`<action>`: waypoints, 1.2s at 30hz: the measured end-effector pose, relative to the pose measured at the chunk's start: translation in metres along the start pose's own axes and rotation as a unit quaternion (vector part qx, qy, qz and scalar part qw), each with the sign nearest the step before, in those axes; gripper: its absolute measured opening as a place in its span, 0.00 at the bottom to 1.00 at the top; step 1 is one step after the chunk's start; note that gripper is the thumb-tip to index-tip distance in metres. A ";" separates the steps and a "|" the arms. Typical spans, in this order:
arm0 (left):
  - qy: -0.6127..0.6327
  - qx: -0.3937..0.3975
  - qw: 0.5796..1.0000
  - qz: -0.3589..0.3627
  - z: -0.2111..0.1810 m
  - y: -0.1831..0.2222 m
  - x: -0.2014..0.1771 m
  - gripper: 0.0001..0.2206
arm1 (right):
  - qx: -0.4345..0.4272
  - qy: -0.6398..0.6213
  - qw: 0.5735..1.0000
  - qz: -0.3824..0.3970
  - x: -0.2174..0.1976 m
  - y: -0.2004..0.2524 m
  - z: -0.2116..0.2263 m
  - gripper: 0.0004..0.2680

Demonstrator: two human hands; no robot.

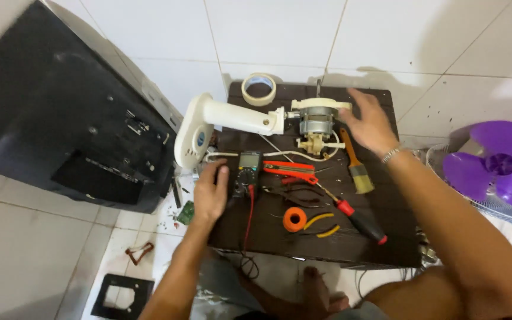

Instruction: Disassembling a fan motor and housing using a screwdriver, pliers, and a brush for cleaning and repair.

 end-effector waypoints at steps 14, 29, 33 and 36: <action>-0.367 0.139 0.863 0.318 0.008 -0.173 0.103 0.35 | 0.040 -0.096 0.994 0.028 0.031 -0.046 -0.058 0.16; -0.365 0.179 0.896 0.182 -0.009 -0.195 -0.035 0.28 | 0.032 -0.137 0.990 -0.005 0.039 -0.054 -0.079 0.15; -0.240 0.146 0.954 0.107 0.001 -0.191 -0.071 0.24 | 0.019 -0.119 0.993 -0.007 0.041 -0.048 -0.074 0.15; -0.146 0.101 0.983 0.043 0.003 -0.188 -0.089 0.28 | -0.021 -0.112 0.993 0.014 0.032 -0.047 -0.074 0.15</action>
Point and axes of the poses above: each hand's wrist, its own y-axis away from the middle knuckle, its own x-axis out of the palm, z = x × y, the point moved 2 cm from there along -y, towards the middle knuckle, and after that the axes turned 1 degree about -y, right-handed, at the moved point
